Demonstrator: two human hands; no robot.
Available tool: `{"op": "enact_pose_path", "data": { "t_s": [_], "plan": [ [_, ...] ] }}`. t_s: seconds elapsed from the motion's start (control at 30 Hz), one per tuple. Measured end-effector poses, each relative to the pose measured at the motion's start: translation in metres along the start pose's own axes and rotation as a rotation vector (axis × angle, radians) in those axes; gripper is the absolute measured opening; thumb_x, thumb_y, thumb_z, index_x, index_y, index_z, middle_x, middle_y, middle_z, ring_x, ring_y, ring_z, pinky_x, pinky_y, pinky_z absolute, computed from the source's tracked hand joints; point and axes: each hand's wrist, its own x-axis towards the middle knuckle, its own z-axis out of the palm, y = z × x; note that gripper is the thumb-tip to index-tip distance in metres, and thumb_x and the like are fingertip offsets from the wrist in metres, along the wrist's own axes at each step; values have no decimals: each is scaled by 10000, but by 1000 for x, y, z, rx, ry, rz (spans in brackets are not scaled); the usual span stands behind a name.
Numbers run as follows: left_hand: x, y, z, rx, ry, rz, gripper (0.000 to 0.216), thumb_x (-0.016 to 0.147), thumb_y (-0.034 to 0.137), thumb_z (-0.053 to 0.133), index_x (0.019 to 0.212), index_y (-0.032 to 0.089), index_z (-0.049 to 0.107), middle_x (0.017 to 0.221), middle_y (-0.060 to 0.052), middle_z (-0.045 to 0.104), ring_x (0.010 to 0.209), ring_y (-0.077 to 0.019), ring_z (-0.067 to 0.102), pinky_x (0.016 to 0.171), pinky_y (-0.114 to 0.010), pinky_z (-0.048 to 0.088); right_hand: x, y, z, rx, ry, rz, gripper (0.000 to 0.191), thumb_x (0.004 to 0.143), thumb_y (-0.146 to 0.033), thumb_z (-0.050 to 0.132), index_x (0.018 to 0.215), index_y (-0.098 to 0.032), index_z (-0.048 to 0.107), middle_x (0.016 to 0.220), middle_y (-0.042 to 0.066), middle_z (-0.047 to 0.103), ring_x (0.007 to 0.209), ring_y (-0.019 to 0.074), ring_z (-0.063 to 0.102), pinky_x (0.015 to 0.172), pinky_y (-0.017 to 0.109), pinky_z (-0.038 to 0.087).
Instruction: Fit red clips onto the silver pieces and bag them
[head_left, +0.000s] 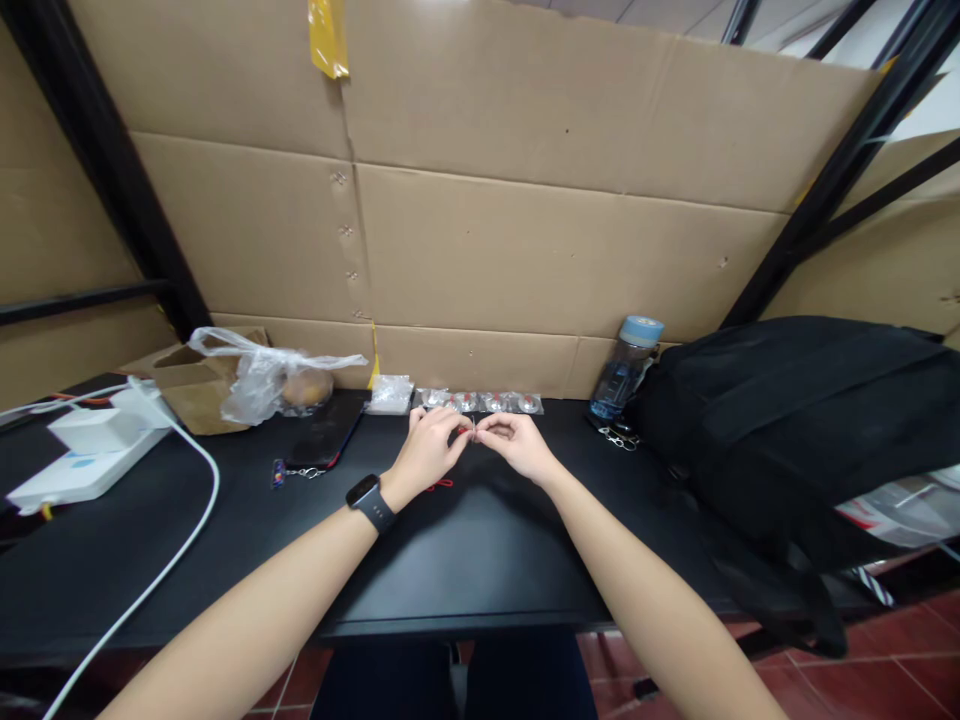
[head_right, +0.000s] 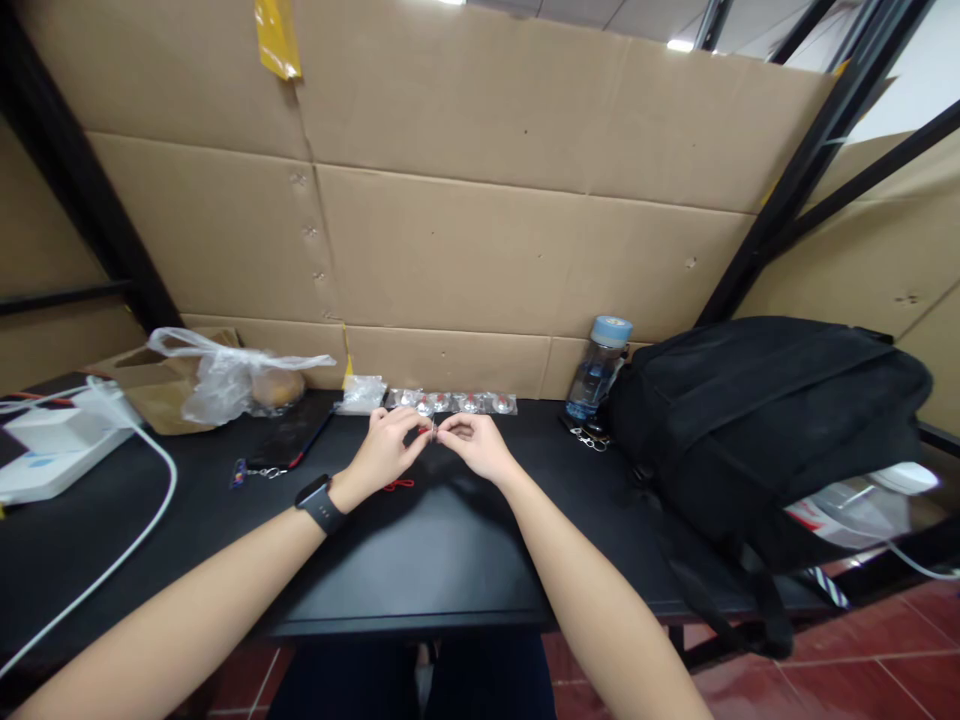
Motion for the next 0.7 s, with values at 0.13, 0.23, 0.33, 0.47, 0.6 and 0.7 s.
{"op": "enact_pose_path", "data": {
  "t_s": [0.13, 0.23, 0.33, 0.47, 0.6, 0.7],
  "plan": [
    [2, -1, -1, -14, -1, -23, 241, 1019, 306, 456, 931, 224, 664, 990, -27, 715, 988, -201, 613, 888, -366, 319, 1, 2, -3, -220, -4, -67, 202, 866, -374, 678, 861, -172, 684, 824, 40, 708, 729, 171, 650, 723, 298, 518],
    [3, -3, -4, -55, 30, -58, 261, 1034, 341, 415, 1081, 239, 650, 1103, -43, 689, 1069, -209, 596, 914, -365, 349, 0, -1, -5, -450, 16, -131, 125, 890, -288, 632, 845, -182, 681, 777, 30, 686, 659, 153, 594, 652, 276, 469],
    [2, -6, -3, -51, -67, 25, 223, 968, 394, 548, 1112, 268, 662, 1151, -40, 663, 1132, -230, 565, 953, -379, 368, -1, -5, -5, -551, -5, -171, 78, 888, -219, 609, 845, -187, 666, 758, 23, 658, 639, 148, 566, 624, 266, 440],
    [0, -11, 1, 14, -171, 91, 195, 917, 400, 617, 1021, 268, 716, 1122, -44, 661, 1132, -250, 555, 990, -415, 380, -2, -10, -6, -595, -10, -218, 96, 911, -187, 566, 854, -191, 642, 785, 27, 636, 679, 154, 568, 656, 270, 439],
    [4, -23, -1, -59, -182, 112, 235, 971, 342, 528, 1088, 263, 716, 1092, -57, 697, 1078, -226, 612, 978, -377, 439, -2, -11, -9, -641, 13, -236, 99, 908, -165, 561, 847, -188, 635, 786, 29, 625, 684, 154, 551, 663, 268, 425],
    [8, -40, -9, -92, -153, 58, 288, 995, 300, 455, 1062, 228, 725, 1077, -72, 734, 1023, -230, 663, 939, -354, 478, -1, -6, -11, -658, -4, -204, 88, 887, -143, 578, 848, -184, 646, 761, 22, 626, 651, 146, 537, 642, 259, 413]
  ]
}}
